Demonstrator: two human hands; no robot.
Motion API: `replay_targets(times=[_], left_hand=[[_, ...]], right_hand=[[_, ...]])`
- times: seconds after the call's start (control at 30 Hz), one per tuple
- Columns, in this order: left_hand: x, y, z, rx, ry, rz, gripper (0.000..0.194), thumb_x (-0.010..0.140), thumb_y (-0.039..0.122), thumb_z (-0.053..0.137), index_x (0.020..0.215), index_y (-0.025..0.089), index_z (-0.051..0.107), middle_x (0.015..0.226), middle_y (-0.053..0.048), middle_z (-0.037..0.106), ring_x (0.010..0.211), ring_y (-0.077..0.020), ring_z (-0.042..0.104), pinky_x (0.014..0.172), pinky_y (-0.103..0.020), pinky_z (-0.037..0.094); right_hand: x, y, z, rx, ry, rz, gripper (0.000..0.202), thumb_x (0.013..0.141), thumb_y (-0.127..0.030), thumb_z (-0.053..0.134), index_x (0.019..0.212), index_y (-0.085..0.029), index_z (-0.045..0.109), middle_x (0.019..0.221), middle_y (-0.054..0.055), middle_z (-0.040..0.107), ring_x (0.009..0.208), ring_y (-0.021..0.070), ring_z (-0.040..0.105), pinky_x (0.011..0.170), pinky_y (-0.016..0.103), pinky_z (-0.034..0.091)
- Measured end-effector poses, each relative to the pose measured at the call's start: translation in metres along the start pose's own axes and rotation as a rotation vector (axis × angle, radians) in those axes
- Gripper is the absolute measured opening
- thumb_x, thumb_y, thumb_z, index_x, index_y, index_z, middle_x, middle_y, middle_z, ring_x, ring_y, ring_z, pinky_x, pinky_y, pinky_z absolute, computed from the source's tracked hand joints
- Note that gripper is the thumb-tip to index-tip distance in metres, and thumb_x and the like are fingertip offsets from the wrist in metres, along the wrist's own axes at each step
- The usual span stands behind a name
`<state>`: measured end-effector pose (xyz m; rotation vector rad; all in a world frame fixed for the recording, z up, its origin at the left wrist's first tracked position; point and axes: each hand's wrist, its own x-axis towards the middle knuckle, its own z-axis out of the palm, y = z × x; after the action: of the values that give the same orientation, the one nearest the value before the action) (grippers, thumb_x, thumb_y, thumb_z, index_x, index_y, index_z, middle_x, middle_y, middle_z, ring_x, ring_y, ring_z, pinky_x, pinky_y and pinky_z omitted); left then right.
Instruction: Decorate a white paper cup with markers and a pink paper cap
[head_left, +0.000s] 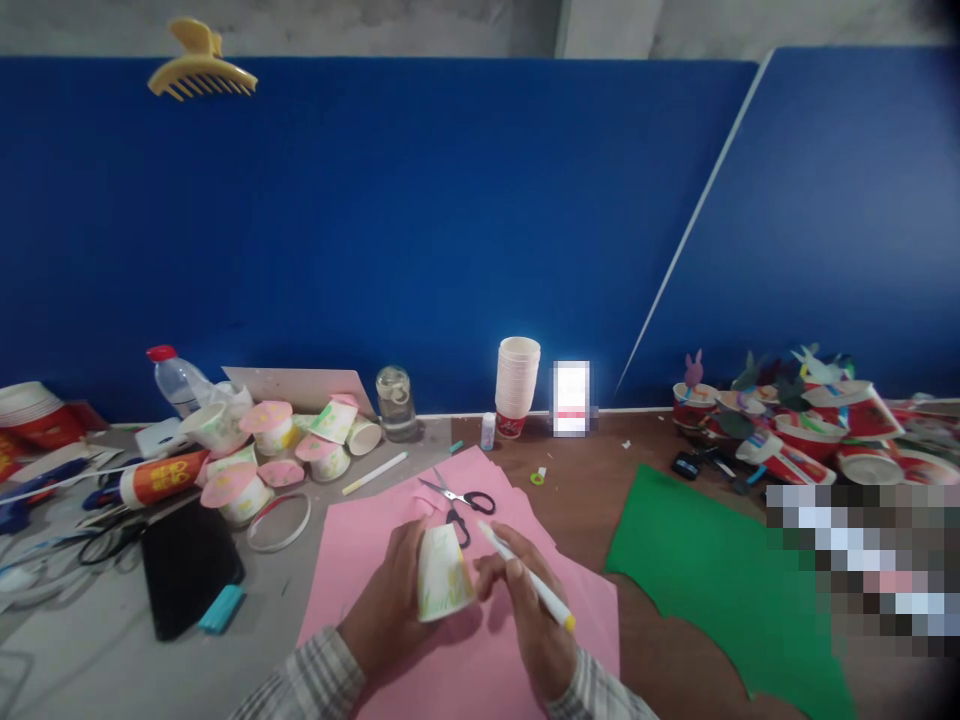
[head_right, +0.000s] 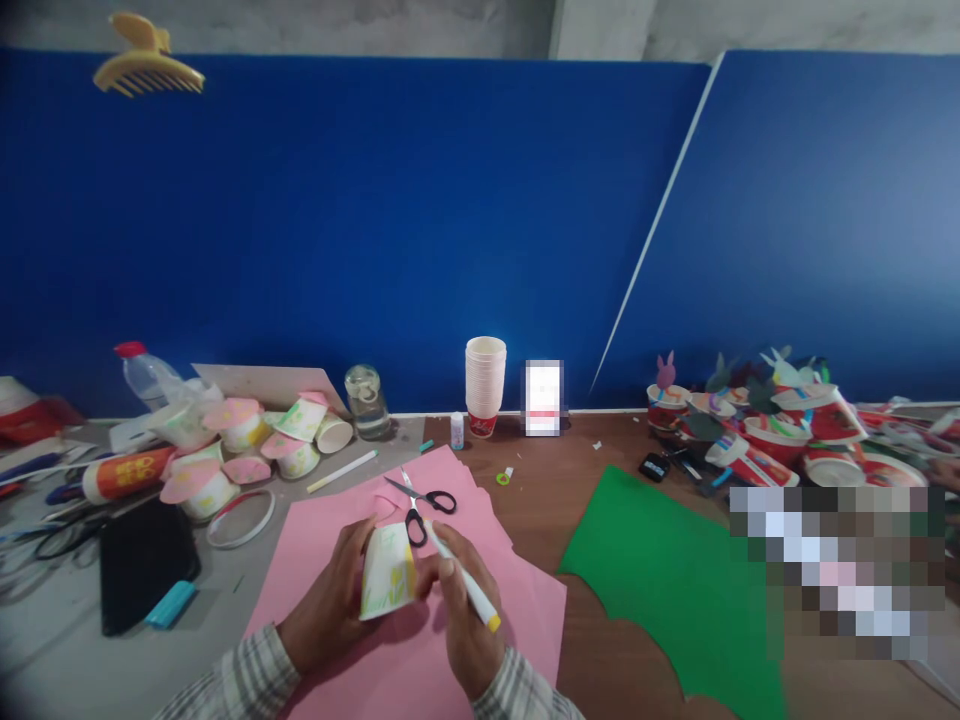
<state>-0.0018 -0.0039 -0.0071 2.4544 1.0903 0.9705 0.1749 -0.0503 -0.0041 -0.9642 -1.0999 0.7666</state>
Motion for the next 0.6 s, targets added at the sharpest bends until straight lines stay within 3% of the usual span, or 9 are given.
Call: replay_targets(times=[0.1,0.2,0.3,0.43,0.53,0.6], left_hand=[[0.000,-0.003,0.000,-0.017,0.000,-0.059,0.092,0.058,0.043,0.075,0.129,0.024,0.018,0.114,-0.011,0.046,0.107,-0.0323,0.045,0.089,-0.049,0.046],[0.000,-0.005,0.000,-0.022,0.018,-0.088,0.092,0.055,0.042,0.076,0.127,0.025,0.022,0.113,-0.009,0.046,0.107,-0.0318,0.045,0.091,-0.049,0.045],[-0.002,-0.005,-0.001,-0.008,0.060,-0.124,0.093,0.051,0.043,0.076,0.126,0.022,0.025,0.111,-0.010,0.044,0.106,-0.0328,0.044,0.089,-0.049,0.046],[-0.001,-0.003,-0.004,0.026,0.026,-0.131,0.090,0.051,0.039,0.076,0.126,0.023,0.028,0.110,-0.009,0.046,0.106,-0.0326,0.042,0.089,-0.049,0.046],[0.002,0.000,-0.006,0.028,0.003,-0.125,0.088,0.052,0.036,0.075,0.126,0.026,0.028,0.111,-0.006,0.048,0.103,-0.0306,0.044,0.088,-0.046,0.047],[0.003,0.001,-0.007,-0.006,0.006,-0.136,0.089,0.053,0.037,0.075,0.127,0.027,0.026,0.111,-0.007,0.048,0.103,-0.0308,0.045,0.088,-0.046,0.047]], right_hand=[[-0.001,0.008,0.000,-0.026,0.045,0.031,0.037,0.083,-0.045,0.047,0.105,-0.020,0.062,0.036,-0.008,0.050,0.039,0.0168,0.055,0.061,0.034,0.057],[-0.005,0.012,-0.001,-0.175,-0.032,-0.014,0.023,0.081,-0.030,0.052,0.101,-0.024,0.063,0.052,-0.004,0.060,0.044,0.0160,0.058,0.055,0.028,0.055],[-0.010,0.011,-0.001,-0.319,-0.102,-0.150,0.037,0.073,-0.016,0.059,0.109,-0.028,0.058,0.074,0.000,0.066,0.061,0.0188,0.065,0.060,0.026,0.055],[-0.012,0.011,0.001,-0.344,-0.151,-0.280,0.053,0.069,-0.010,0.063,0.115,-0.033,0.054,0.070,-0.001,0.064,0.057,0.0187,0.063,0.055,0.026,0.056],[-0.016,0.023,0.002,-0.342,-0.158,-0.243,0.055,0.068,-0.012,0.065,0.114,-0.038,0.055,0.072,0.000,0.067,0.058,0.0222,0.065,0.055,0.032,0.057],[-0.022,0.035,0.001,-0.300,-0.150,-0.125,0.052,0.065,-0.015,0.069,0.109,-0.042,0.059,0.076,0.001,0.070,0.063,0.0265,0.066,0.060,0.039,0.058]])
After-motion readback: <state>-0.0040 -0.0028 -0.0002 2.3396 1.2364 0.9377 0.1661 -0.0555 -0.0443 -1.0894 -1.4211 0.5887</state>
